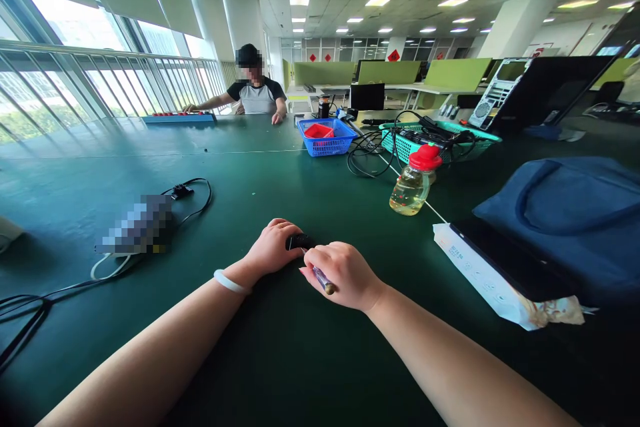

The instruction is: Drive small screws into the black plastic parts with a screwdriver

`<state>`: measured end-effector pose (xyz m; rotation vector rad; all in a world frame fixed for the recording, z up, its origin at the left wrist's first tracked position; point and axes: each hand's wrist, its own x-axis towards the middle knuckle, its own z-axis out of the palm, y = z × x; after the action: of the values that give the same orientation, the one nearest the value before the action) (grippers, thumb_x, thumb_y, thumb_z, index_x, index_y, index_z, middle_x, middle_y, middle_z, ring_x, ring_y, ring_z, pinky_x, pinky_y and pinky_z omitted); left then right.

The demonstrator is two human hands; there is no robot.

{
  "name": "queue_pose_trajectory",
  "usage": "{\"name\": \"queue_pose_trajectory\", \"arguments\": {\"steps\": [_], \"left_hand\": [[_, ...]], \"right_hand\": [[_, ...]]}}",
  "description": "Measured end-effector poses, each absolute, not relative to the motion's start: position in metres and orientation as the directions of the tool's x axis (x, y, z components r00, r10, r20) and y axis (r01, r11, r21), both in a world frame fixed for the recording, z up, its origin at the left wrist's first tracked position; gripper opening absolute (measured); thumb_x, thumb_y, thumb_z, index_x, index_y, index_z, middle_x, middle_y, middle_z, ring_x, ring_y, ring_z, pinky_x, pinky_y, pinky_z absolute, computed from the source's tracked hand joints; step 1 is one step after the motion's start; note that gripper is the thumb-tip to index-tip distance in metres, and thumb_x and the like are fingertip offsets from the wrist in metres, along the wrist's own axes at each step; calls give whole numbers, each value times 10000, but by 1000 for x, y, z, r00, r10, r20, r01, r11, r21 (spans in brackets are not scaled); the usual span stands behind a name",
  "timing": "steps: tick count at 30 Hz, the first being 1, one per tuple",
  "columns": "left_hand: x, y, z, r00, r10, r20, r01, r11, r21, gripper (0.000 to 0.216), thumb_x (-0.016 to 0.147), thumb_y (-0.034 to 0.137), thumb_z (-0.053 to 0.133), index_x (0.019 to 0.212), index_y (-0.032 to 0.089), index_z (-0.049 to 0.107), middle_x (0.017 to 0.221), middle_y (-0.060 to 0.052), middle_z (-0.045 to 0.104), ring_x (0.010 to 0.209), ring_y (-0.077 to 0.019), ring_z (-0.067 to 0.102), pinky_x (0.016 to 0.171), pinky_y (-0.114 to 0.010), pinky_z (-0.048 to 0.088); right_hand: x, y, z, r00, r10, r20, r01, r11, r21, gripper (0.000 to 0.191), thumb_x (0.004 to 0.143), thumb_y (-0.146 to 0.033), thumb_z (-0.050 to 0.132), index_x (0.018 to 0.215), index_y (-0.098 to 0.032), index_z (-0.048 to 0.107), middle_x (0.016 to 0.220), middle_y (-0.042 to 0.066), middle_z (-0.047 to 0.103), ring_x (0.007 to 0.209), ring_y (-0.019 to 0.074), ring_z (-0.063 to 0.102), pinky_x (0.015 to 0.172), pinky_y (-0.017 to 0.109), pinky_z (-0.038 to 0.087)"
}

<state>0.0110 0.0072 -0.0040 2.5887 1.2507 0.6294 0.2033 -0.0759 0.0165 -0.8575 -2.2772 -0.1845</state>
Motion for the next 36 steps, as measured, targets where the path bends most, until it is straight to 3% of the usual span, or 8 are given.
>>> {"name": "queue_pose_trajectory", "arguments": {"steps": [12, 22, 31, 36], "left_hand": [[8, 13, -11, 613, 728, 307, 627, -685, 371, 334, 778, 360, 729, 1069, 199, 693, 1143, -76, 710, 1161, -295, 561, 1039, -458, 444], [9, 12, -11, 576, 743, 339, 648, -669, 364, 315, 770, 375, 742, 1025, 195, 706, 1084, -85, 723, 1147, -305, 567, 1012, -472, 463], [10, 12, -9, 558, 760, 333, 677, -649, 346, 303, 743, 375, 766, 973, 188, 702, 1027, -86, 727, 1129, -314, 574, 1000, -464, 473], [11, 11, -7, 548, 772, 322, 686, -635, 355, 307, 731, 376, 779, 952, 182, 691, 1013, -92, 724, 1134, -317, 573, 994, -455, 477]], "right_hand": [[207, -78, 22, -531, 577, 621, 640, 753, -152, 139, 926, -212, 554, 796, -210, 503, 652, -27, 572, 561, 126, 476, 595, 260, 350], [202, -80, 16, -666, 617, 419, 653, 754, -72, 120, 865, -175, 617, 758, -198, 569, 682, -13, 621, 555, 131, 490, 592, 275, 331], [201, -79, 16, -618, 674, 405, 668, 722, -181, 139, 848, -188, 639, 753, -207, 539, 681, -17, 624, 566, 134, 521, 598, 268, 344], [205, -79, 19, -506, 724, 469, 648, 678, -348, 155, 870, -210, 603, 766, -214, 488, 629, -43, 556, 536, 109, 486, 564, 238, 336]]}}
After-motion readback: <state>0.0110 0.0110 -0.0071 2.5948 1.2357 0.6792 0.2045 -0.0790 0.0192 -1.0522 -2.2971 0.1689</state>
